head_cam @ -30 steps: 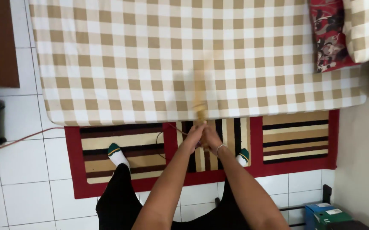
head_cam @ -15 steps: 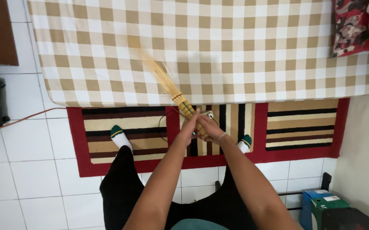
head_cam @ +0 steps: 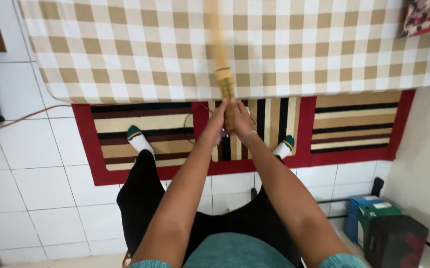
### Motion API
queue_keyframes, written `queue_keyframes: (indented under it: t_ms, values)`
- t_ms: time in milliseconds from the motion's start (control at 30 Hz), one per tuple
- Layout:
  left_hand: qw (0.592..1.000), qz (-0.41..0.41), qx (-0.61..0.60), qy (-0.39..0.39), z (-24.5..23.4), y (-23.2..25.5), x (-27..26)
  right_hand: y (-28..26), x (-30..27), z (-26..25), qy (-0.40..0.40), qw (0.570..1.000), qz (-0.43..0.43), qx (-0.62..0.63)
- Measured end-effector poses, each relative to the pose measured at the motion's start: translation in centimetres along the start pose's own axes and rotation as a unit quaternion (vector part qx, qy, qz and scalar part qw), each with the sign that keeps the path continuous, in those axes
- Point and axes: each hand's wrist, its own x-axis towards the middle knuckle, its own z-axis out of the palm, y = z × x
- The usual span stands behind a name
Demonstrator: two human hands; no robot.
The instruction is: Cleaning a bed by dusting the mattress with a broom and arranging pillows.
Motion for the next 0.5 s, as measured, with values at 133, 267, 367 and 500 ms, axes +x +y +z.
queue_keyframes:
  t_ms: [133,267,367,500]
  values:
    - [0.997,-0.009,0.079,0.004,-1.2,-2.0,4.6,-0.5,1.0,-0.7,0.008,1.0,-0.003,0.006]
    - [0.997,0.026,0.063,-0.031,-0.4,1.1,3.6,-3.4,1.2,-1.1,0.05,0.998,-0.037,0.032]
    - [0.995,0.04,0.072,-0.055,-0.6,0.7,4.9,-2.8,3.8,-1.6,0.119,0.991,-0.049,0.032]
    - [0.978,0.043,0.202,-0.036,-0.6,-1.7,10.3,-1.1,5.6,-1.9,0.074,0.994,-0.02,-0.078]
